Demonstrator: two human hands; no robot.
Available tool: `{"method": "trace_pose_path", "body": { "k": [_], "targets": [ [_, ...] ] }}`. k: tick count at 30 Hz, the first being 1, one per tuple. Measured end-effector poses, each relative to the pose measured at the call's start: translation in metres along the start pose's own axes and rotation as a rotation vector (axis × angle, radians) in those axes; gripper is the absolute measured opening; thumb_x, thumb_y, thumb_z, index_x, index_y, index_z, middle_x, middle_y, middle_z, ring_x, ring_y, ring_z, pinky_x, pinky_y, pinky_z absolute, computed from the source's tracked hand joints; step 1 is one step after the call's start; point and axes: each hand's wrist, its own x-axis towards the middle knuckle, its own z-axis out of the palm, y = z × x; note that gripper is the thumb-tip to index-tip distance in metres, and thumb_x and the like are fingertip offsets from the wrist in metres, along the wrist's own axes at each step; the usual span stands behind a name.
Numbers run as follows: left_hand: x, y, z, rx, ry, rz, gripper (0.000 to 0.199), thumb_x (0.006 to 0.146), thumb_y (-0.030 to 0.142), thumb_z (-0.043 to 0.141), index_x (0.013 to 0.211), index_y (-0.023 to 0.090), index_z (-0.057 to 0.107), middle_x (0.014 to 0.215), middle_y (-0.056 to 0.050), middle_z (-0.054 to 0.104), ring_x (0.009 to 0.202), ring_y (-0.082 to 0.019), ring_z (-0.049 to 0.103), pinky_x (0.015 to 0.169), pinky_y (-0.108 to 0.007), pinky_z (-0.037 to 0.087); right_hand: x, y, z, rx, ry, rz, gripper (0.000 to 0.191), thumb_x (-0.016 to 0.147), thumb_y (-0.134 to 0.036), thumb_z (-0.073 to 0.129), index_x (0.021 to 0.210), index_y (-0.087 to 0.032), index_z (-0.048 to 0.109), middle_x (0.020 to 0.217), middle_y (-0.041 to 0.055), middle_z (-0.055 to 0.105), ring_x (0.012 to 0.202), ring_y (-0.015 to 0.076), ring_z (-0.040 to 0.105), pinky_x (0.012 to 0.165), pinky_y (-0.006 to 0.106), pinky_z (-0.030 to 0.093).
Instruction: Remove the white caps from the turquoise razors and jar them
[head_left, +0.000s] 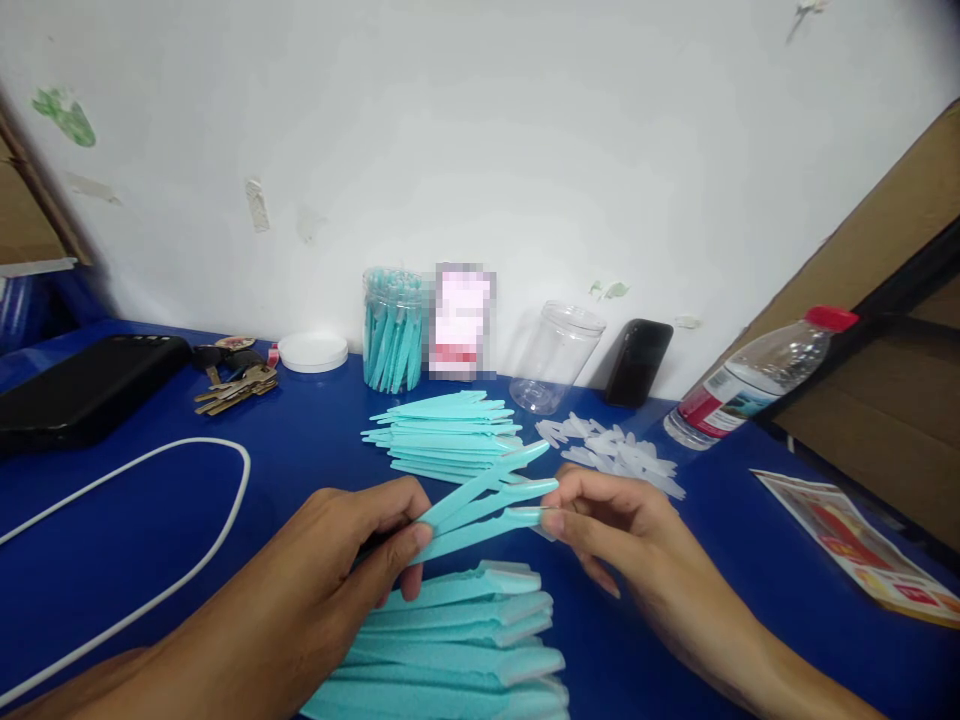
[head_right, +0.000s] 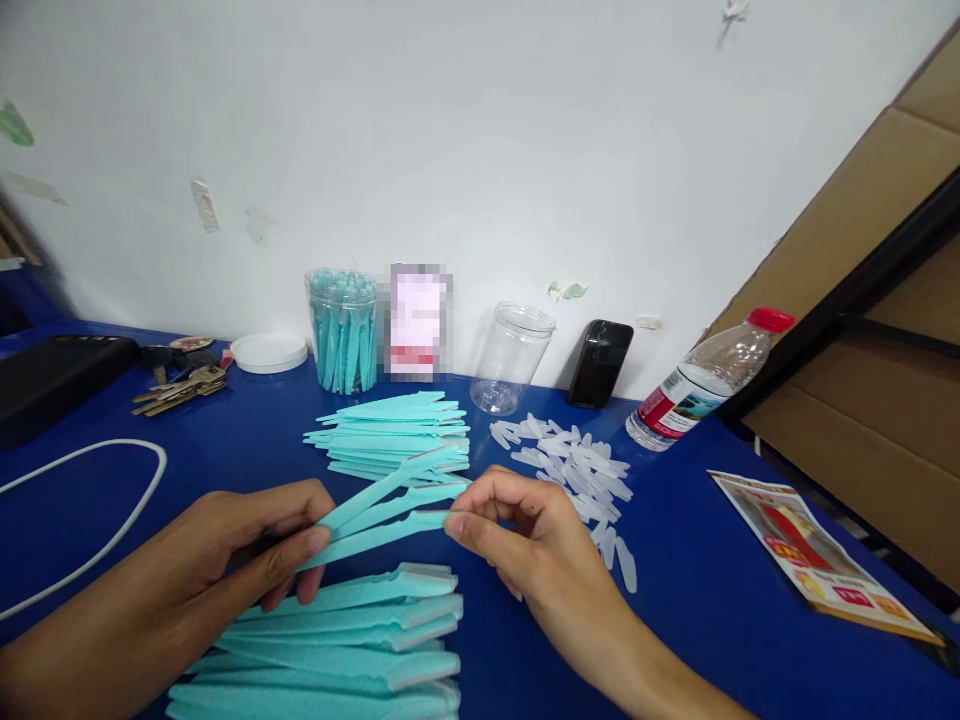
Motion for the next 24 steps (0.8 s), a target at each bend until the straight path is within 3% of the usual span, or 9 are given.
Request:
{"method": "trace_pose_path", "body": {
  "k": [7,12,17,21,24],
  "targets": [
    [-0.0005,0.0011,0.0065,0.027,0.159,0.038,0.042,0.11,0.047,0.038,0.083,0.025,0.061,0.071,0.001,0.066,0.061,-0.016,0.057,0.054,-0.028,0.038,-0.001,-0.0007,0.0022,-0.019,-0.026,0.017,0.036,0.083,-0.051,0.09,0.078,-0.019,0.074,0.057,-0.0059,0.049,0.05,0.0083,0.04,0.044,0.019,0.032],
    [0.0003,0.0006,0.0063,0.081,0.154,0.085,0.043,0.112,0.046,0.037,0.079,0.025,0.054,0.068,0.003,0.063,0.061,-0.015,0.059,0.056,-0.026,0.041,0.0007,0.0023,0.0011,0.039,-0.082,0.009,0.038,0.086,-0.054,0.087,0.092,-0.018,0.079,0.069,0.0002,0.063,0.058,0.0111,0.053,0.043,0.016,0.04],
    [-0.0017,0.0007,0.0065,0.085,0.171,0.083,0.04,0.113,0.045,0.037,0.081,0.025,0.052,0.069,0.004,0.064,0.062,-0.015,0.06,0.056,-0.026,0.04,0.0012,0.0028,0.0005,0.092,-0.13,-0.003,0.043,0.094,-0.058,0.078,0.091,-0.015,0.079,0.08,0.0062,0.072,0.061,0.0115,0.058,0.046,0.017,0.045],
    [-0.0031,0.0008,0.0077,0.08,0.144,0.051,0.039,0.113,0.046,0.038,0.083,0.025,0.053,0.071,0.003,0.066,0.064,-0.016,0.062,0.059,-0.027,0.042,0.0005,-0.0003,0.0026,0.049,-0.116,0.05,0.04,0.083,-0.054,0.09,0.095,-0.016,0.08,0.069,0.0017,0.067,0.058,0.0112,0.055,0.045,0.017,0.043],
    [-0.0025,0.0015,0.0089,0.057,0.145,0.051,0.04,0.112,0.047,0.037,0.084,0.025,0.055,0.073,0.002,0.068,0.065,-0.016,0.062,0.06,-0.028,0.042,0.0004,-0.0033,0.0042,0.029,-0.084,0.08,0.039,0.073,-0.049,0.097,0.081,-0.017,0.078,0.06,-0.0007,0.063,0.053,0.01,0.051,0.044,0.016,0.041]
  ]
}}
